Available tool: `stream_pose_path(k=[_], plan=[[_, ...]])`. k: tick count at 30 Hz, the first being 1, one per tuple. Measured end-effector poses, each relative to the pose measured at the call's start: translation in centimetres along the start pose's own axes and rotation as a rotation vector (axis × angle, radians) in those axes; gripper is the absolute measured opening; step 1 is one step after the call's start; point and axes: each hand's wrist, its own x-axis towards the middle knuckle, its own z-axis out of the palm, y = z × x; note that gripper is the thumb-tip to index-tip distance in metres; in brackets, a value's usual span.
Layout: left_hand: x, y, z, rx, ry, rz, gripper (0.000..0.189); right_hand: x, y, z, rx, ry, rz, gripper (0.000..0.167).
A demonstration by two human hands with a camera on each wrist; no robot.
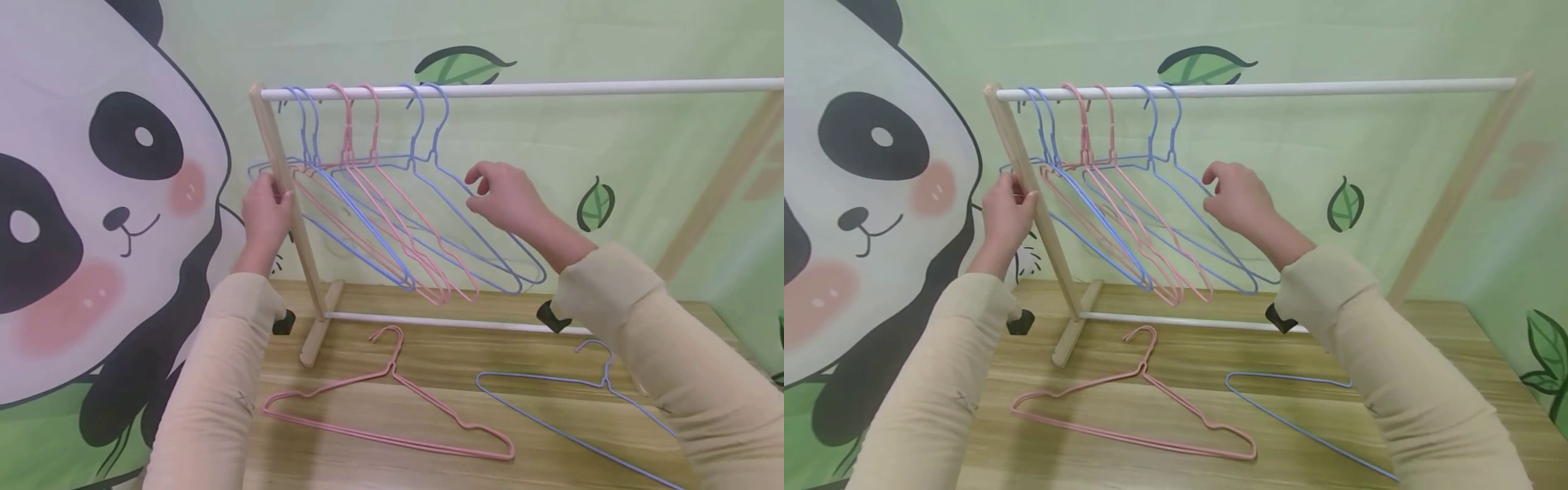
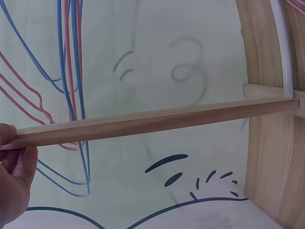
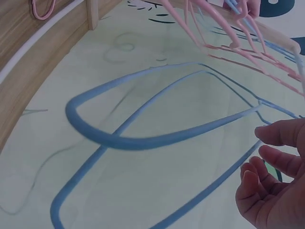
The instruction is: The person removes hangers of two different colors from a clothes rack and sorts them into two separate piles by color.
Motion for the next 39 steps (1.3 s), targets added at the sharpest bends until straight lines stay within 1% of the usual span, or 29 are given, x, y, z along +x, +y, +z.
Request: stream_pose_path(k=[4, 9, 15, 19, 24, 32, 37, 39], plan=[[0.0, 0.0, 0.0, -0.001, 0.000, -0.001, 0.027, 0.5, 0.2, 0.4, -0.013, 0.010, 0.003, 0.023], [-0.1, 0.0, 0.0, -0.001, 0.009, 0.002, 0.026, 0.7, 0.3, 0.3, -0.021, 0.014, -0.021, 0.015], [-0.1, 0.2, 0.1, -0.005, 0.003, 0.000, 0.027, 0.3, 0.4, -1.4, -0.041, 0.048, -0.026, 0.015], [-0.1, 0.2, 0.1, -0.009, 0.006, 0.000, 0.027, -0.3, 0.8, -2.6, -0.052, 0.046, -0.010, 0.018], [-0.1, 0.1, 0.2, -0.009, 0.016, 0.007, 0.025, -1.3, 2.3, -3.9, -0.074, 0.047, 0.007, 0.020], [0.0, 0.1, 0.1, -0.005, 0.008, 0.006, 0.028, -3.1, 5.5, -6.0, -0.101, 0.084, -0.002, 0.021], [0.1, 0.0, 0.2, -0.003, 0.008, 0.000, 0.028, -3.9, 6.9, -7.1, -0.135, 0.084, 0.005, 0.022], [0.1, 0.1, 0.2, -0.004, 0.009, 0.002, 0.029, -4.4, 7.3, -7.5, -0.139, 0.096, -0.002, 0.022]])
